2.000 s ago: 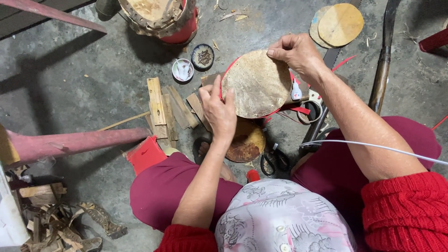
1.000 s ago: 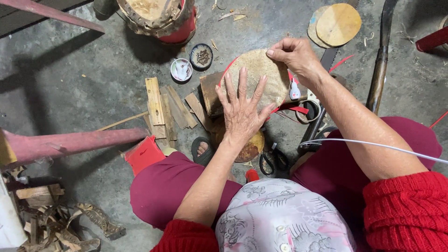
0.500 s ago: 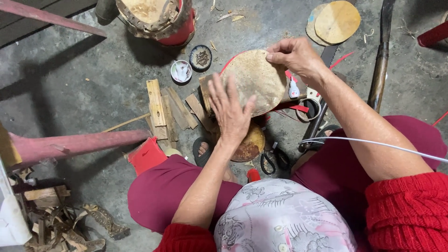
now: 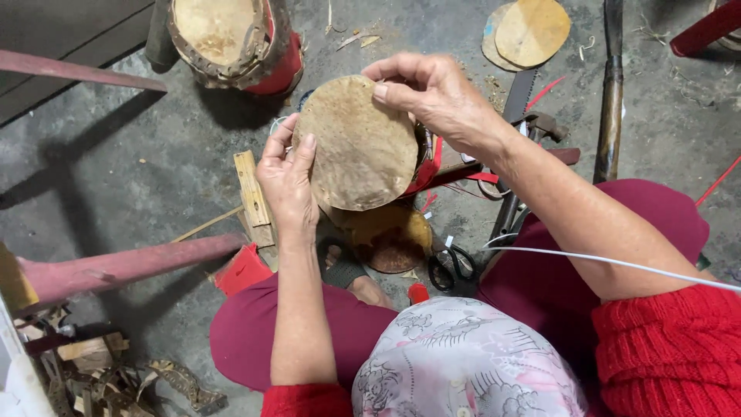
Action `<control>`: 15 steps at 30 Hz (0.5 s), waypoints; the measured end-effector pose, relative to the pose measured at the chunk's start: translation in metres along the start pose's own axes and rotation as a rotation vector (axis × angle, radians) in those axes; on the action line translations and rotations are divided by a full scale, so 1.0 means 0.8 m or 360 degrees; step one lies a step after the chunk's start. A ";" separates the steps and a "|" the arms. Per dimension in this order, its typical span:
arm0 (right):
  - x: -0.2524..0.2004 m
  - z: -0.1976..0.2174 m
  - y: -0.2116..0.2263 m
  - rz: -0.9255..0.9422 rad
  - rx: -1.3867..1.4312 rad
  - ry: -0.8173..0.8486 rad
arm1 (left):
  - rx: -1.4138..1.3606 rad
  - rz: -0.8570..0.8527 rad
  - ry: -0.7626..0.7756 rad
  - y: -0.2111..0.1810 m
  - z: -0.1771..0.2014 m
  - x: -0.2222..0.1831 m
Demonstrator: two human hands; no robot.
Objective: Fitting a leather drum head onto a drum shell, trimming the excess leather with scissors, and hammering it into place.
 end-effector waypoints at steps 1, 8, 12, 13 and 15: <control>0.002 0.004 -0.009 -0.0001 -0.0001 -0.0009 | 0.0002 0.0004 0.0008 0.004 -0.004 0.004; 0.009 0.041 -0.101 -0.0275 -0.0270 -0.0249 | 0.0588 -0.0147 -0.0101 0.036 -0.020 0.031; 0.001 0.050 -0.133 -0.0449 -0.0355 -0.0324 | 0.1134 -0.0268 -0.0206 0.039 -0.029 0.034; 0.001 0.052 -0.136 -0.0453 -0.0357 -0.0317 | 0.1132 -0.0263 -0.0213 0.044 -0.026 0.037; 0.001 0.053 -0.143 -0.0426 -0.0288 -0.0309 | 0.1230 -0.0260 -0.0241 0.054 -0.021 0.042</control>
Point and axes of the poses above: each hand's wrist, its own x-axis towards the middle knuckle, its own z-axis out of the back of the hand, y = z × x, the point moved 7 cm from there along x, towards the middle knuckle, and after that the axes turned 9 degrees about z, right-handed, at the moved point
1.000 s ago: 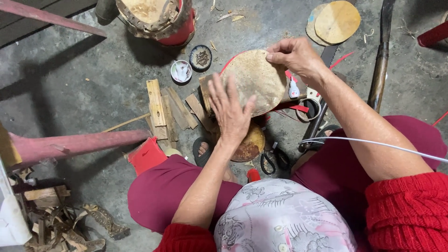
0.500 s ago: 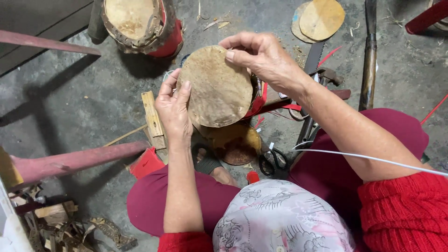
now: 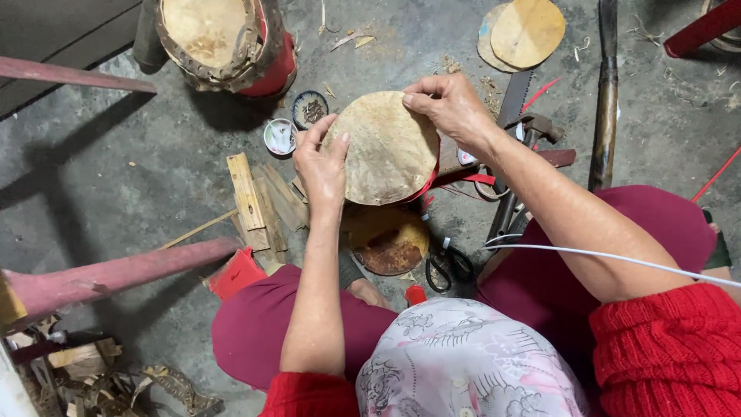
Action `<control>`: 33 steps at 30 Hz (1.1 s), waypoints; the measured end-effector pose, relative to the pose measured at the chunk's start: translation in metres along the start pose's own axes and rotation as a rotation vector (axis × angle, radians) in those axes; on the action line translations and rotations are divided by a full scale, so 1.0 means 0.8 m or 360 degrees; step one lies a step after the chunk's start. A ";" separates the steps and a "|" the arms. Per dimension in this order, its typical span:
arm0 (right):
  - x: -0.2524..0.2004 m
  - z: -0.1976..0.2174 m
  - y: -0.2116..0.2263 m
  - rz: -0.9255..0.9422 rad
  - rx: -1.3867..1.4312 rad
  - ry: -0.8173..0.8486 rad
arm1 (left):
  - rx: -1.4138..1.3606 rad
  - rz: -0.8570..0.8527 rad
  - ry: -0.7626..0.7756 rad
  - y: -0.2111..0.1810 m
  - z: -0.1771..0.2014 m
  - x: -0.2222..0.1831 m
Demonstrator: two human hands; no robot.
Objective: Fitting a leather drum head onto a drum shell, trimming the excess leather with scissors, and hammering it into place.
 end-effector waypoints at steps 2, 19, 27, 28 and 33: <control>0.002 -0.001 -0.001 -0.0018 -0.0003 0.0002 | 0.0019 0.0014 -0.0010 0.002 -0.002 0.000; 0.012 -0.001 -0.028 -0.0133 -0.0005 0.0014 | 0.0469 -0.0074 -0.0157 -0.031 -0.002 -0.018; 0.011 -0.001 -0.029 -0.0123 0.0070 0.0041 | 0.0568 0.0007 -0.0174 -0.020 0.000 -0.021; 0.011 -0.002 -0.029 -0.0122 0.0070 0.0044 | 0.0569 0.0009 -0.0177 -0.020 0.001 -0.020; 0.009 -0.003 -0.021 -0.0019 -0.0142 0.0014 | 0.0494 0.0118 -0.0121 0.006 0.000 -0.012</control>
Point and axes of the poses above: each hand's wrist, its own x-axis towards the middle knuckle, its own z-axis out of the back of the hand, y = z × x, the point moved 7 cm from there along x, towards the middle knuckle, and after that the axes turned 9 degrees about z, right-handed, at the moved point
